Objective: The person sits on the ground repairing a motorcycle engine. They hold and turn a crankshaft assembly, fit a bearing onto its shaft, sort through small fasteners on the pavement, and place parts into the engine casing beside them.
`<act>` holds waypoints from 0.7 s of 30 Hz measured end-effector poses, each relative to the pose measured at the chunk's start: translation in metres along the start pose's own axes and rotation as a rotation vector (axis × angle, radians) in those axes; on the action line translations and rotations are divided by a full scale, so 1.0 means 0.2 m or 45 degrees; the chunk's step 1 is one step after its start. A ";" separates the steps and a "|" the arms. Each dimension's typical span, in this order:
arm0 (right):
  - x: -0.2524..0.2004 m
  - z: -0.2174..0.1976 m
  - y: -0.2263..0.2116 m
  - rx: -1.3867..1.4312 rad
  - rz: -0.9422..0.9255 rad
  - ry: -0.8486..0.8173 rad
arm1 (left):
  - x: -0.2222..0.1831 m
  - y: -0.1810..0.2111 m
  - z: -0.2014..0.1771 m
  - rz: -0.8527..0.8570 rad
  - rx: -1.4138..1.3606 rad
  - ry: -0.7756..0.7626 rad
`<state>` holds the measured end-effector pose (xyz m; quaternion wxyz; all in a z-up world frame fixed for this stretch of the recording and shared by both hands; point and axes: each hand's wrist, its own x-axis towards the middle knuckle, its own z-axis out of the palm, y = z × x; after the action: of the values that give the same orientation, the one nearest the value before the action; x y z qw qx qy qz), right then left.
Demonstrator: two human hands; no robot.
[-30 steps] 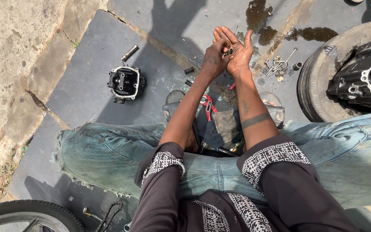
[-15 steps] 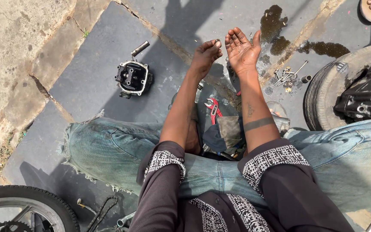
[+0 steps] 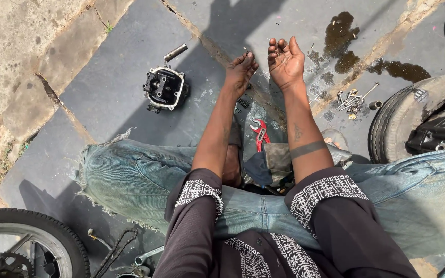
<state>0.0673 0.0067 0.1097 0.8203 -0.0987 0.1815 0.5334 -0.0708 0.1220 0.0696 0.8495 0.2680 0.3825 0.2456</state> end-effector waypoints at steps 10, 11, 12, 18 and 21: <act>-0.10 0.36 -0.09 -0.089 -0.081 -0.253 | 0.01 -0.10 0.05 -0.057 -0.043 -0.026; -0.08 0.33 -0.11 -0.142 -0.133 -0.129 | 0.02 -0.11 0.05 -0.071 -0.035 -0.037; -0.02 0.21 -0.14 -0.136 -0.141 -0.141 | 0.02 -0.12 0.06 -0.066 -0.025 -0.048; -0.04 0.14 -0.15 -0.146 -0.145 -0.283 | 0.01 -0.17 0.02 -0.102 0.018 0.019; -0.13 0.26 -0.14 -0.027 -0.053 -0.346 | 0.01 -0.21 0.03 -0.078 0.039 0.016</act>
<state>0.0937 -0.0079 0.1672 0.8472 -0.0379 0.0609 0.5265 -0.0558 0.0910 0.0440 0.8499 0.2675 0.3996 0.2155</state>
